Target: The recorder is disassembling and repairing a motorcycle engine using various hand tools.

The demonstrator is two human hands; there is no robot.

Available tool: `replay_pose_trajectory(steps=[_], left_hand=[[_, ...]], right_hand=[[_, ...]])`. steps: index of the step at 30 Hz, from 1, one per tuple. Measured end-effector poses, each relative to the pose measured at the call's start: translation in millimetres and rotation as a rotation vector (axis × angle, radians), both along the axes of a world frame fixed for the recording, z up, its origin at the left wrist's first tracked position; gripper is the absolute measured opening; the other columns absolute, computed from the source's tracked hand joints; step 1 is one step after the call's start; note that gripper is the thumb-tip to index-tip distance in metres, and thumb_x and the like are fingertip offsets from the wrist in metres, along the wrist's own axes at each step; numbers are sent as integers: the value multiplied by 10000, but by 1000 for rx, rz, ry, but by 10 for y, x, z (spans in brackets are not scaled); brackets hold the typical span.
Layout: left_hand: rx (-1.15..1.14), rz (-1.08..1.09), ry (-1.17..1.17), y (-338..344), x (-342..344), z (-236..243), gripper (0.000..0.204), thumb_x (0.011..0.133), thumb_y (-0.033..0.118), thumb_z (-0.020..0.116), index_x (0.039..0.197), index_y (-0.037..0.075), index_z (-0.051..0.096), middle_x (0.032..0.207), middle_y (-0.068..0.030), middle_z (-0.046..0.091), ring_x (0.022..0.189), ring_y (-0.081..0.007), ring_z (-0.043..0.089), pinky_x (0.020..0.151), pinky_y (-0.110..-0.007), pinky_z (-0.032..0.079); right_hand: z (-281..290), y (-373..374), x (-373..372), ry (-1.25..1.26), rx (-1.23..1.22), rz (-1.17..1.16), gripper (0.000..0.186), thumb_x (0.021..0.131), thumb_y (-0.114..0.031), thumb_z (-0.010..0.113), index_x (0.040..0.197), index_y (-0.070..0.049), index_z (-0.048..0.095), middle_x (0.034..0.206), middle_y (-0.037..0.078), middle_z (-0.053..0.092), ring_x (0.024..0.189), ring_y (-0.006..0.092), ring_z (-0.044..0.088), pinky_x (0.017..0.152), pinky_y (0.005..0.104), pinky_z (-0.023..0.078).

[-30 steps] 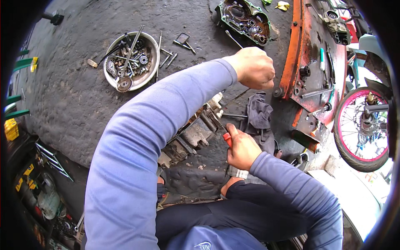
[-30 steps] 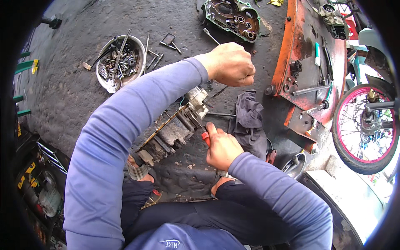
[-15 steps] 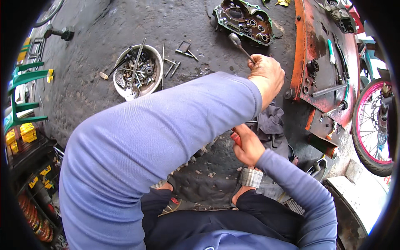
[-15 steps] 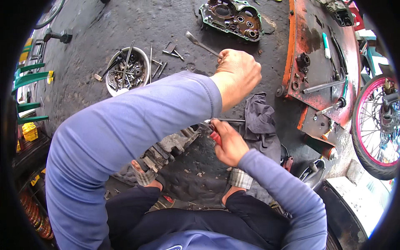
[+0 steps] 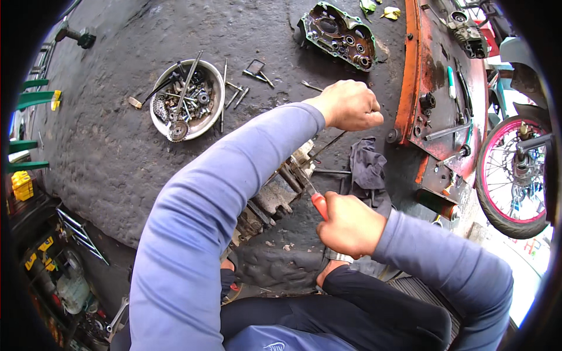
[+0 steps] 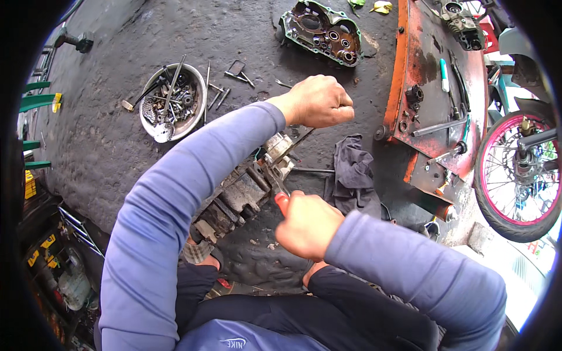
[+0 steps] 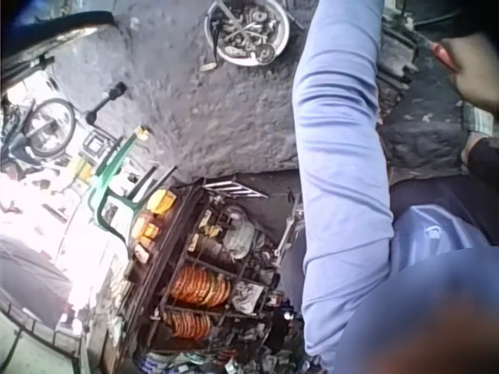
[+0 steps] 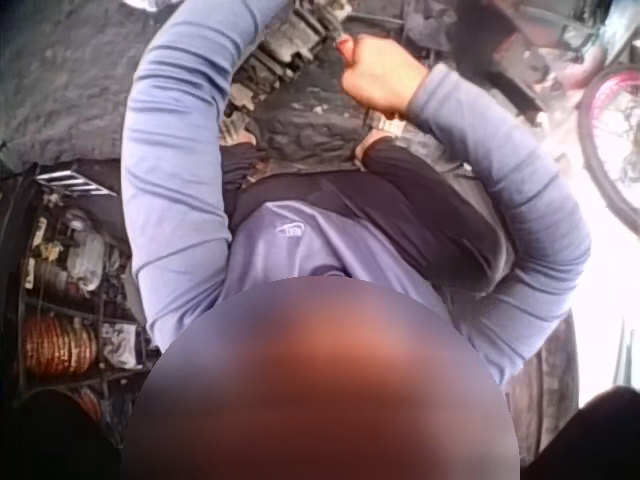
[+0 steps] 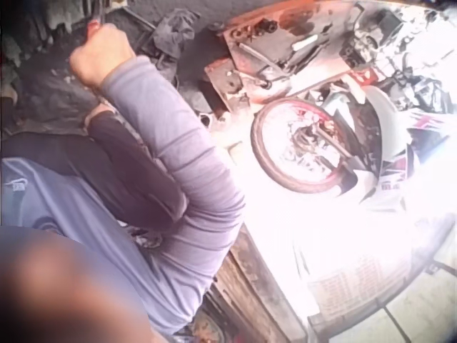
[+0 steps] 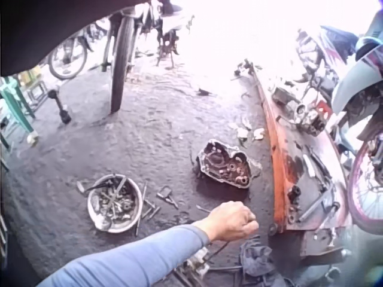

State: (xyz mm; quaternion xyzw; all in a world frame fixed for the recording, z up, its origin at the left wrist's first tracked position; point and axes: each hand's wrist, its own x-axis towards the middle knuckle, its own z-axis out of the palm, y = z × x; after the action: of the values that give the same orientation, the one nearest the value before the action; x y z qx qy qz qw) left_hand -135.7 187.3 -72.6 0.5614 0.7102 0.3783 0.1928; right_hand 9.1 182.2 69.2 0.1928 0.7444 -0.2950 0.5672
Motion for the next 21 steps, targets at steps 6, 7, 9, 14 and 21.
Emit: replay_pose_trajectory(steps=[6,7,9,14,21], left_hand=[[70,-57,-32,65,-36,-59,324,850,315,539,723,46,667,735,-186,657,731,-406,635,695,-494,516],[69,-70,-35,60,-52,-54,321,850,310,539,721,46,667,730,-188,655,728,-405,635,693,-492,516],[105,-80,-26,39,-97,-33,318,850,302,541,710,43,662,720,-195,650,724,-404,635,688,-494,517],[113,-121,148,69,-26,42,348,879,318,533,717,54,693,702,-192,655,712,-403,652,699,-489,535],[3,-142,235,79,-4,179,344,879,314,543,710,67,714,707,-182,674,707,-390,681,702,-478,556]], right_hand=[[168,-357,-811,-409,-92,93,358,838,-140,408,712,122,616,593,209,640,525,323,686,593,444,579],[180,-401,-891,-442,-104,167,359,838,-143,407,706,115,621,599,212,644,539,326,694,614,444,586],[153,-441,-891,-431,-109,237,352,840,-126,403,691,97,631,619,217,654,543,329,698,596,442,590],[172,-312,-727,-410,-14,137,377,808,-56,425,1058,182,577,645,197,661,511,341,682,560,454,594],[-261,-125,89,141,158,10,524,761,-92,570,1199,177,467,883,362,663,849,467,698,782,466,568]])
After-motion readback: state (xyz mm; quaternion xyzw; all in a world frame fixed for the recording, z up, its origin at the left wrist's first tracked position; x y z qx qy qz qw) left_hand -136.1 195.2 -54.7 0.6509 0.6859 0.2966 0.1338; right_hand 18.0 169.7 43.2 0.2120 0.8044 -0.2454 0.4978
